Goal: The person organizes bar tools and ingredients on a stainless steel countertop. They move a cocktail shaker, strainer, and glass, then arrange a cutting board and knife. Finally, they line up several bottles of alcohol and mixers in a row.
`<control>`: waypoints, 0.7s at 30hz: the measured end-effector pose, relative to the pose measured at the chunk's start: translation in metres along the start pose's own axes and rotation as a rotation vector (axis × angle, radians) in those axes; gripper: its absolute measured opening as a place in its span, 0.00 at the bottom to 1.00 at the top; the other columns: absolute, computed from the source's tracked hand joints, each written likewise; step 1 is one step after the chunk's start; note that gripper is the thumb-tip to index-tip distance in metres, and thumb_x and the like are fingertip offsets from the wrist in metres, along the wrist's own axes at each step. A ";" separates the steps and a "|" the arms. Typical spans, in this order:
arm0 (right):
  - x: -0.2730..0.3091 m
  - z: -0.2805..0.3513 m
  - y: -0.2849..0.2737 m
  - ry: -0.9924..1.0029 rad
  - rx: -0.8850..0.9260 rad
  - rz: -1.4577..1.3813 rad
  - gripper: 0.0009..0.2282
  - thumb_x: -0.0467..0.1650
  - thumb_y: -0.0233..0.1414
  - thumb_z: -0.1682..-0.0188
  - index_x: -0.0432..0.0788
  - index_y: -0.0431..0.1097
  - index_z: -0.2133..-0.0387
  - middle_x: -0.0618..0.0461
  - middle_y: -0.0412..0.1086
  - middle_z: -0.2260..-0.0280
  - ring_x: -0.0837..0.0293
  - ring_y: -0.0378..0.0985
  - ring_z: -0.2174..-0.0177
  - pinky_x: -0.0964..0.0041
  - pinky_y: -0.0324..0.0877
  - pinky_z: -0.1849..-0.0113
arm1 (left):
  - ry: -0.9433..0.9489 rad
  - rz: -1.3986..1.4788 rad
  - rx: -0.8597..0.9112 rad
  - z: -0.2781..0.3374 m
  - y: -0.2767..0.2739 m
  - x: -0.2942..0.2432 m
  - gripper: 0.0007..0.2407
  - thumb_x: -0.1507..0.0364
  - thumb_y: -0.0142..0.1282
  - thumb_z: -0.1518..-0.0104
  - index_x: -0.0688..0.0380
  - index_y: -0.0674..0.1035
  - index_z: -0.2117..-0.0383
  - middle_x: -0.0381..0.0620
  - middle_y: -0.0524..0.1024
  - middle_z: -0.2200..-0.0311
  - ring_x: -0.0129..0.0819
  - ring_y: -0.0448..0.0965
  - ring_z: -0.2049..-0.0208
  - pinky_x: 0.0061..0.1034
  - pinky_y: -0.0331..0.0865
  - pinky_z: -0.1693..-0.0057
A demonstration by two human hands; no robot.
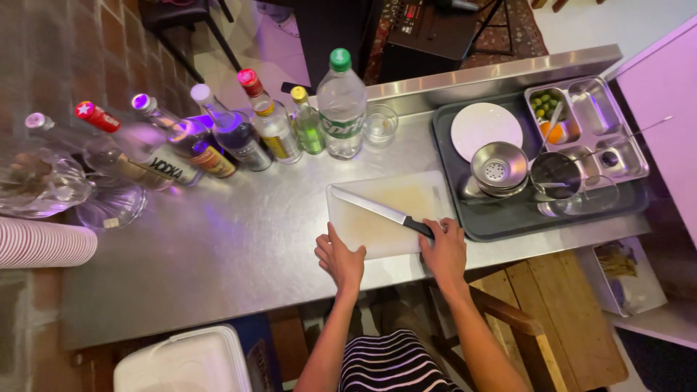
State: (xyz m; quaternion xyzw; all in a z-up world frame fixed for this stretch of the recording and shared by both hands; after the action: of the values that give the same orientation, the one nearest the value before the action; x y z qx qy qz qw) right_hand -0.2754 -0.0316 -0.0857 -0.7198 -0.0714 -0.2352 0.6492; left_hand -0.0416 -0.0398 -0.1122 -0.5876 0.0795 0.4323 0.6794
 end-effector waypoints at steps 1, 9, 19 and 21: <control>-0.005 -0.002 0.000 0.002 -0.003 0.001 0.18 0.34 0.61 0.58 0.51 0.75 0.51 0.46 0.66 0.50 0.44 0.68 0.53 0.50 0.68 0.54 | 0.003 0.001 0.002 0.001 0.002 -0.006 0.43 0.72 0.73 0.61 0.55 0.58 0.33 0.53 0.60 0.45 0.53 0.59 0.43 0.49 0.58 0.41; -0.020 -0.007 -0.004 -0.006 -0.065 0.100 0.16 0.37 0.60 0.55 0.52 0.76 0.52 0.48 0.66 0.49 0.45 0.68 0.50 0.43 0.62 0.52 | -0.007 0.031 -0.014 0.018 0.018 -0.013 0.44 0.72 0.73 0.62 0.58 0.57 0.34 0.55 0.59 0.46 0.54 0.59 0.44 0.49 0.57 0.40; -0.019 0.005 -0.007 -0.013 -0.122 0.063 0.15 0.36 0.59 0.54 0.49 0.75 0.54 0.49 0.66 0.48 0.46 0.68 0.50 0.44 0.62 0.53 | -0.006 0.050 -0.052 0.030 0.025 -0.025 0.43 0.74 0.71 0.59 0.56 0.58 0.33 0.56 0.58 0.43 0.55 0.56 0.40 0.50 0.53 0.38; -0.019 0.006 -0.010 -0.001 -0.120 0.033 0.16 0.36 0.59 0.54 0.49 0.75 0.53 0.48 0.67 0.48 0.46 0.68 0.53 0.45 0.63 0.53 | 0.217 0.017 -0.128 0.035 0.037 -0.034 0.40 0.74 0.71 0.59 0.60 0.59 0.36 0.58 0.55 0.38 0.58 0.52 0.36 0.52 0.51 0.37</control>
State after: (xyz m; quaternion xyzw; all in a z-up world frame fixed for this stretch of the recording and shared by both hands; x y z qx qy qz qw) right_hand -0.2949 -0.0201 -0.0850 -0.7585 -0.0457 -0.2278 0.6089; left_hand -0.1016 -0.0289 -0.1083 -0.6726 0.1297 0.3759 0.6241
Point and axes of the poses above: each hand's wrist, its own z-axis away from the middle knuckle, its own y-axis out of the palm, x = y × z, the point moved 4 cm from there along -z, towards the middle knuckle
